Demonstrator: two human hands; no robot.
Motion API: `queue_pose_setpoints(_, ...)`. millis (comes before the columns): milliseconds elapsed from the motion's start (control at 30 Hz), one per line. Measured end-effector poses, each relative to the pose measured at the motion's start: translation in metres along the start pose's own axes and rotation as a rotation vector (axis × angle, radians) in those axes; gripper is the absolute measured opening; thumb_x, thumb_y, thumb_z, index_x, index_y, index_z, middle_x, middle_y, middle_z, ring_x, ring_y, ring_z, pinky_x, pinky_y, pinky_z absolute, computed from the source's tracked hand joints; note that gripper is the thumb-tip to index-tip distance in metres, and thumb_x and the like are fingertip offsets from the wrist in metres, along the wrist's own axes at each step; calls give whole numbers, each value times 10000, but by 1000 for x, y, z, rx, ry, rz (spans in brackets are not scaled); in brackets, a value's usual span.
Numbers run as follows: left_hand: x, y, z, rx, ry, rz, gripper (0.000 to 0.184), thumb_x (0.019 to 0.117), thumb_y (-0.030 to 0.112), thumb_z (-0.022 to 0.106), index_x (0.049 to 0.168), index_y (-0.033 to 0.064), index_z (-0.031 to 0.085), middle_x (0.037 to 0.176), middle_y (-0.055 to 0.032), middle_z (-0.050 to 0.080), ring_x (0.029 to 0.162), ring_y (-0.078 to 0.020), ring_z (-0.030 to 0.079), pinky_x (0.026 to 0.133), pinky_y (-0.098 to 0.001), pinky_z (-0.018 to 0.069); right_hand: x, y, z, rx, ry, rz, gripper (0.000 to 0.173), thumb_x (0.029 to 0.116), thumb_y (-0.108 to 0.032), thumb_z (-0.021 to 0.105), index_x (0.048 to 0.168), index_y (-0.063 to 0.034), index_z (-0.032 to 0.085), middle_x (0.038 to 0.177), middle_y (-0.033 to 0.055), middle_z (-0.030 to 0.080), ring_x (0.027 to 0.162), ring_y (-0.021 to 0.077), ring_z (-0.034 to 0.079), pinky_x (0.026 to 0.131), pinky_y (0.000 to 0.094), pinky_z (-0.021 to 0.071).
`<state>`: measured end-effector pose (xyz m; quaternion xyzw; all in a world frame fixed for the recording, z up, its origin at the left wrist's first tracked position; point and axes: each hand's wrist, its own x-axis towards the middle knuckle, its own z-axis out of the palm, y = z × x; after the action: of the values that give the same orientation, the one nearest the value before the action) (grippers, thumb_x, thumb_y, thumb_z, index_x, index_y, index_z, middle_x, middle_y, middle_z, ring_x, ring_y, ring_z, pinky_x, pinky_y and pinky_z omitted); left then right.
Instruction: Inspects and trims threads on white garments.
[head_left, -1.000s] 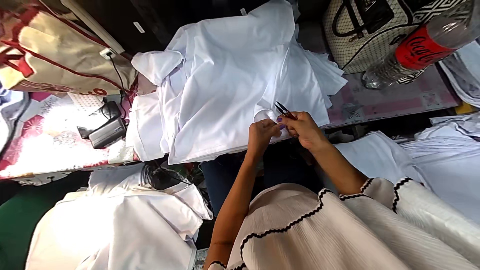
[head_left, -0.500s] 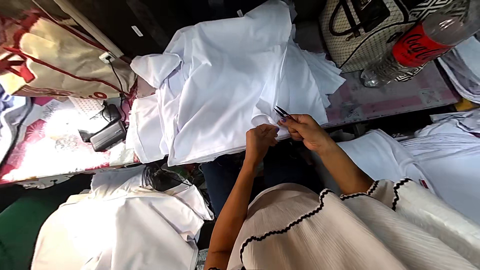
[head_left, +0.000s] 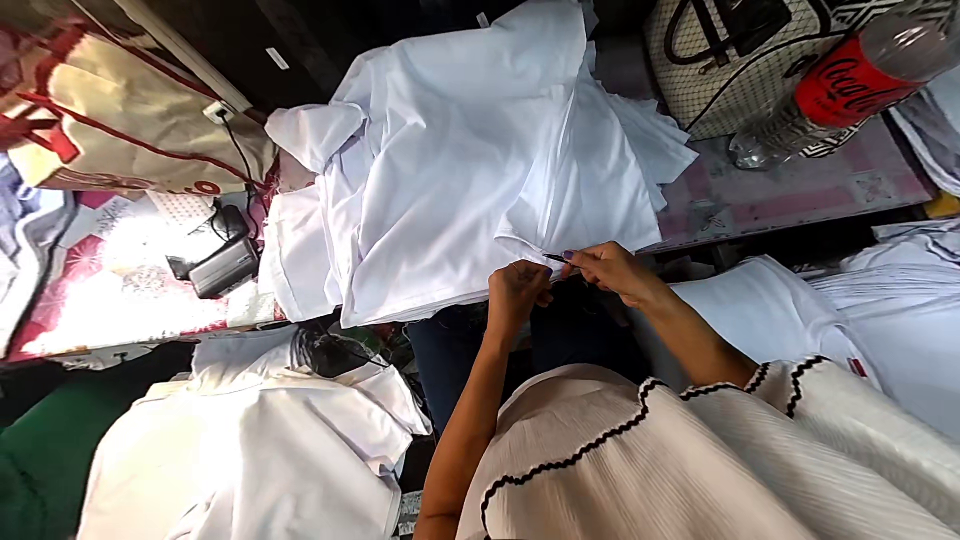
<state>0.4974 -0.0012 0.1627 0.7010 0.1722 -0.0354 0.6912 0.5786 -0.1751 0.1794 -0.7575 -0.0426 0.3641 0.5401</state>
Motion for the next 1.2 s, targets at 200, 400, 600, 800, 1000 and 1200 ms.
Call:
queue_pose_setpoints(200,-6,6,-1,543,47,59,203,949,133,702,1051,-41,721,877,-134,711,761,-203,678,761,-389,561,-9,8,-12,24,31,-28,310,1078,-194,538,918,-27,743,549,-101,411,451,-20,312,447,160,262)
queue_pose_setpoints(400,7,-32,28,872,-39,323,168,968,80,625,955,-43,739,984,-218,698,883,-392,711,759,-564,565,-25,10,-31,90,65,-77,300,1079,-195,521,931,-42,732,549,-114,401,453,-29,312,450,150,266)
queue_pose_setpoints(600,-12,2,2,684,-539,-74,296,1010,233,634,1033,-40,746,993,-195,742,963,-326,719,912,-552,552,-47,16,-57,105,31,-174,402,1111,-229,349,1012,-47,694,602,-109,488,496,-34,414,490,127,355)
queue_pose_setpoints(800,39,15,5,445,-67,-94,339,1092,209,493,991,-64,668,736,-110,713,576,-154,687,605,-333,605,-38,29,-36,-218,39,-324,322,1096,-201,426,1228,-7,646,852,9,595,707,53,532,664,241,464)
queue_pose_setpoints(1000,37,49,-50,543,137,237,174,1029,88,557,1087,-33,668,961,-157,746,741,-230,739,716,-429,626,-21,57,-49,-547,433,-542,151,922,-148,749,996,-20,782,901,139,703,804,266,683,749,491,568)
queue_pose_setpoints(1200,57,13,-24,1024,-2,585,100,923,61,697,990,40,767,1140,-154,703,1006,-377,694,713,-584,564,-12,56,-74,-782,553,-375,219,896,-47,771,1115,-30,763,1150,240,673,913,445,683,738,661,527)
